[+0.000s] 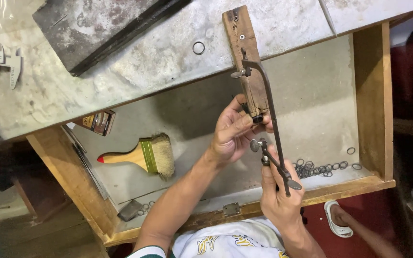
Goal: Using a jeweler's saw to cut individual metal jump rings from a coiled wire on a workbench.
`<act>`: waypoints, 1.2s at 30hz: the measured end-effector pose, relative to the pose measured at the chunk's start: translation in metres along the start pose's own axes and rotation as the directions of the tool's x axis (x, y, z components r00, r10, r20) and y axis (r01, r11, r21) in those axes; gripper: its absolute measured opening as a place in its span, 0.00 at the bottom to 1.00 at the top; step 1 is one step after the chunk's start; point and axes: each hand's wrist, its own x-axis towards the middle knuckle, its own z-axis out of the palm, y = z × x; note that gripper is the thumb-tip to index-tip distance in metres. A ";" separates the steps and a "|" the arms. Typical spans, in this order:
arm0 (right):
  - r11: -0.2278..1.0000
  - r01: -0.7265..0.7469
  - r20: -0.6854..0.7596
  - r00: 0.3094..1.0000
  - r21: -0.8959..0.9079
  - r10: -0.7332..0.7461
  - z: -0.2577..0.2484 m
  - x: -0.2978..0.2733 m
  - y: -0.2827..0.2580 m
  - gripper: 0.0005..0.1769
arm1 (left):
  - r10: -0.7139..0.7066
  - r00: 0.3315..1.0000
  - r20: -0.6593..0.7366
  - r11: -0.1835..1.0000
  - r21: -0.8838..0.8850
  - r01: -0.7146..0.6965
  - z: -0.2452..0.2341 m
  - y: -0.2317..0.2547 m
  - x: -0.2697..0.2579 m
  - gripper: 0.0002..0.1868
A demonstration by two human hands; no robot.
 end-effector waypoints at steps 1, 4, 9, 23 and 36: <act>0.999 0.020 0.016 1.000 -0.038 -0.020 -0.002 0.001 -0.001 0.23 | 0.002 1.000 0.007 1.000 0.007 -0.002 0.001 0.000 0.000 0.21; 0.998 0.011 0.028 1.000 -0.061 -0.010 -0.006 0.005 -0.012 0.23 | 0.006 1.000 0.007 1.000 0.019 -0.006 -0.001 0.000 0.000 0.20; 0.998 -0.033 0.026 0.999 -0.052 0.034 -0.009 0.007 -0.020 0.23 | 0.005 1.000 -0.002 1.000 0.023 -0.005 -0.002 0.000 0.000 0.18; 0.992 -0.118 0.046 0.992 -0.033 0.119 -0.010 0.016 -0.033 0.22 | 0.012 0.999 -0.050 0.998 0.056 -0.009 0.004 0.001 -0.001 0.21; 0.998 -0.054 0.008 0.998 -0.031 0.055 -0.010 0.002 -0.022 0.20 | 0.054 0.997 -0.053 0.997 0.060 -0.051 0.001 -0.002 -0.001 0.22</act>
